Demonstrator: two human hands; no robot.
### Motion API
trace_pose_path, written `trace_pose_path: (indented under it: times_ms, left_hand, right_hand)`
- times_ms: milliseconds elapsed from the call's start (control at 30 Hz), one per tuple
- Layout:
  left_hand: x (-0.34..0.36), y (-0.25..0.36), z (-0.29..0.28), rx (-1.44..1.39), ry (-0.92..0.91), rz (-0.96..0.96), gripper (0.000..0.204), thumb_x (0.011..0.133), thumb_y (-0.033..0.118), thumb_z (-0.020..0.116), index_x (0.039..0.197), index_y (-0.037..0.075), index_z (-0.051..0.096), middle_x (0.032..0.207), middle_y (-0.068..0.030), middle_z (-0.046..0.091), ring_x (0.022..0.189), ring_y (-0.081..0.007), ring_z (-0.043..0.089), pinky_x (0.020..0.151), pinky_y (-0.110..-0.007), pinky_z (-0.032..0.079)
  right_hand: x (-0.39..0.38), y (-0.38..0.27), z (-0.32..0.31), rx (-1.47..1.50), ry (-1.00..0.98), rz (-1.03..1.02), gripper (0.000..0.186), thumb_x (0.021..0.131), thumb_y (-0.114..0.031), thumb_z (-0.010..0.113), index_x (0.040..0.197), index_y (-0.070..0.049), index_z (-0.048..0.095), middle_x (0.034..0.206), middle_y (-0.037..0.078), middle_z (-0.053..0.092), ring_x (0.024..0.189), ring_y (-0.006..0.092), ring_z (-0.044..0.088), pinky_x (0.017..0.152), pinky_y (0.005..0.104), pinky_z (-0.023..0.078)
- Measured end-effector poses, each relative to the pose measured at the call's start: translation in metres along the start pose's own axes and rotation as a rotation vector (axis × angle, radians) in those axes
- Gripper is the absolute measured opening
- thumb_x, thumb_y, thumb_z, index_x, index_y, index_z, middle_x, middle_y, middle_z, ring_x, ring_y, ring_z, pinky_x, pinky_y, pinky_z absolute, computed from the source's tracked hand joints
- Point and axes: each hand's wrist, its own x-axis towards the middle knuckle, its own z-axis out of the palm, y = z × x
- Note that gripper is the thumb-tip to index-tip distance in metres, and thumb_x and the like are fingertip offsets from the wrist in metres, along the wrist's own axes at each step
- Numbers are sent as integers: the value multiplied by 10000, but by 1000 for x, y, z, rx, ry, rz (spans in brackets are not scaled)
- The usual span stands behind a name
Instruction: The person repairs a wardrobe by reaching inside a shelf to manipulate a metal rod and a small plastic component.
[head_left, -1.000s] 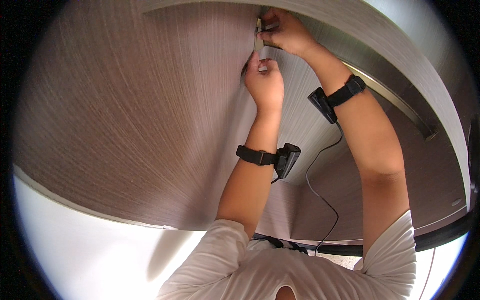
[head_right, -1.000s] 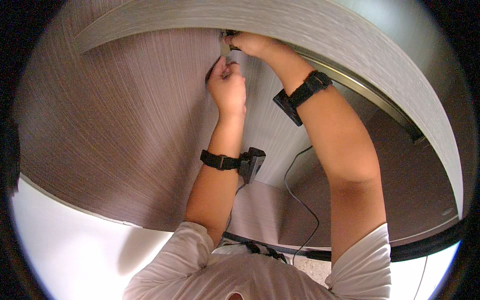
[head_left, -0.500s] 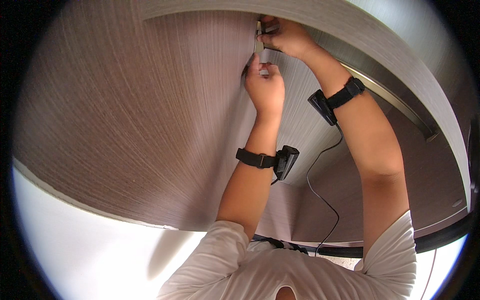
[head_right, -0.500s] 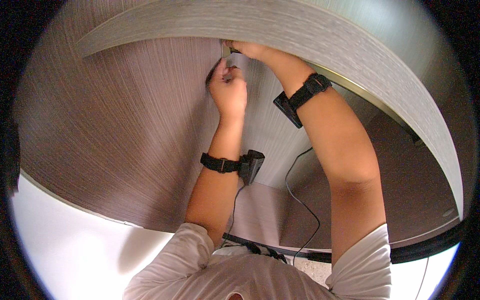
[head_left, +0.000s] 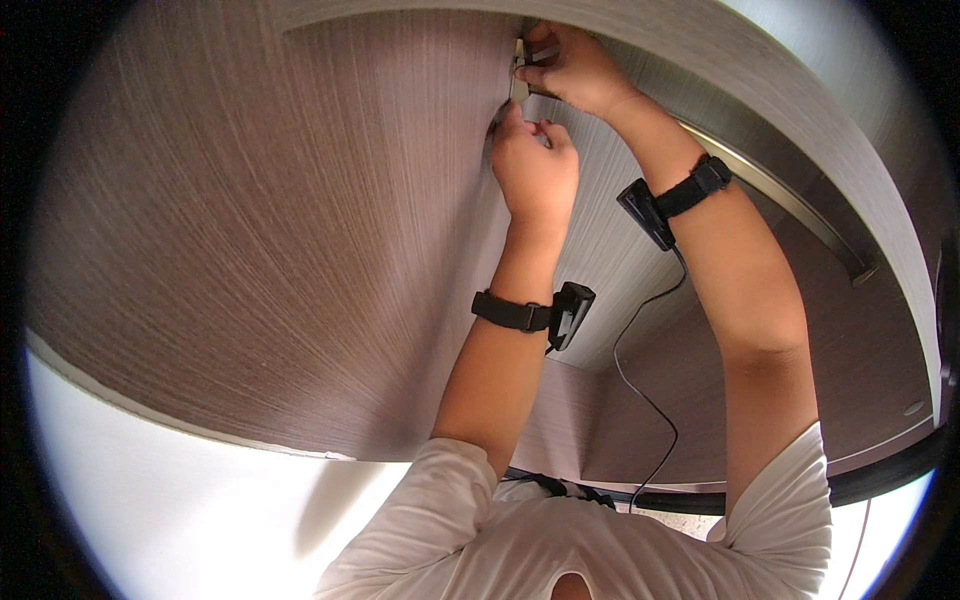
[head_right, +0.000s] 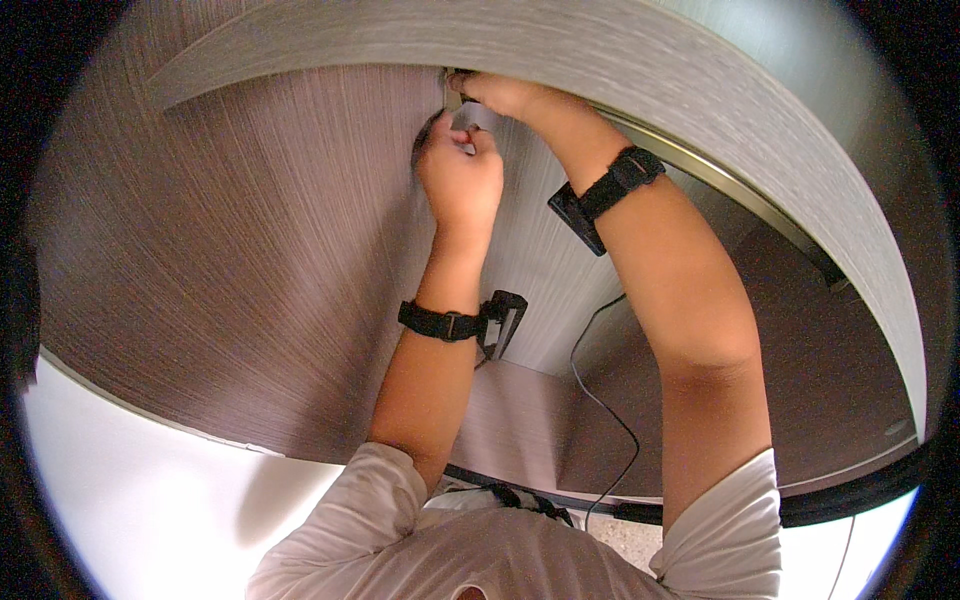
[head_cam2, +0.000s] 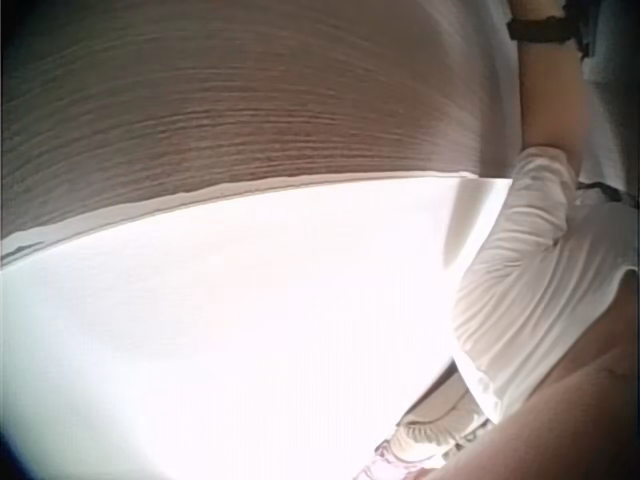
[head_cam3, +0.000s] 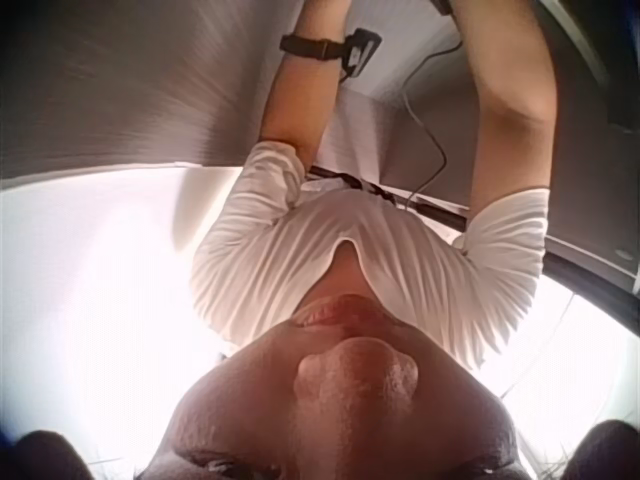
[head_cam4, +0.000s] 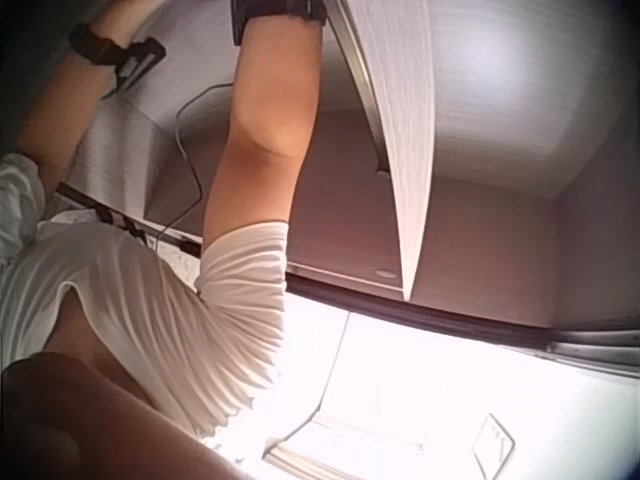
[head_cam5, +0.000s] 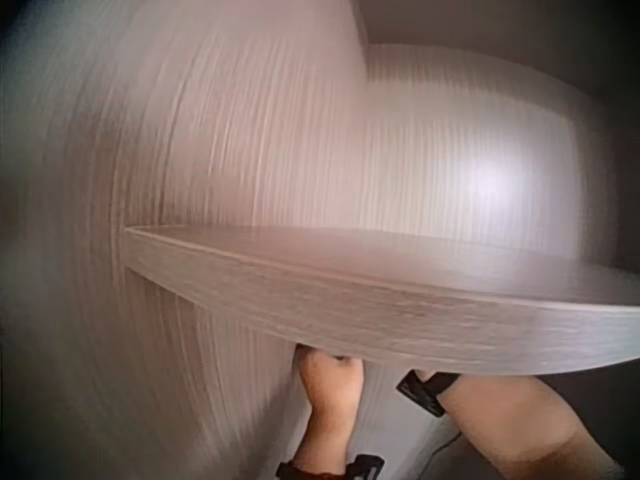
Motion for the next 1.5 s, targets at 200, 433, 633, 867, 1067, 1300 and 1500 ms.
trace_pose_path:
  times_ms: [200,433,633,867,1067,1300,1500]
  left_hand:
    - [2,-9,8,39,22,49,385,759,112,568,1078,-103,567,710,-160,607,707,-330,596,698,-417,470]
    - [1,-2,7,-8,14,47,395,757,91,565,1098,-108,556,720,-162,599,701,-325,588,705,-409,464]
    - [8,-2,10,-6,64,142,415,747,77,562,1123,-98,547,729,-169,585,694,-322,582,680,-405,465]
    - [-27,-18,9,-124,-7,-18,368,797,60,540,1137,-78,530,813,-156,600,711,-264,601,654,-347,485]
    - [-77,-69,-4,-1220,60,-1337,375,895,133,490,1216,-54,443,1065,-190,544,927,-291,568,870,-386,506]
    - [-39,-44,4,-1618,-107,-1046,368,917,153,485,1217,-58,445,1297,-205,470,1176,-301,494,1015,-387,414]
    - [4,-32,7,-1789,86,-1108,191,894,78,521,1041,-35,566,1098,-128,620,1050,-234,585,934,-384,474]
  right_hand:
    - [-3,1,1,-125,62,-68,464,715,-144,747,1092,22,534,1033,151,612,921,236,612,796,332,511]
    - [0,5,0,-70,39,-39,458,720,-139,742,1095,20,533,1042,153,609,930,237,610,799,331,511]
    - [0,7,0,-26,37,-68,453,721,-129,734,1096,22,528,1044,154,603,930,242,609,798,332,510]
    - [11,33,9,-176,88,-123,381,745,-252,690,1028,-18,590,966,149,634,878,278,606,791,363,481]
    - [9,12,7,-136,86,-137,387,732,-290,688,1008,-30,611,937,153,647,874,301,607,794,380,469]
    - [1,5,-4,-55,59,-74,416,713,-264,700,1034,-21,597,950,163,644,885,308,610,796,381,474]
    - [5,1,-2,-9,61,-47,445,697,-242,710,1057,-13,584,962,171,641,894,314,612,798,382,478]
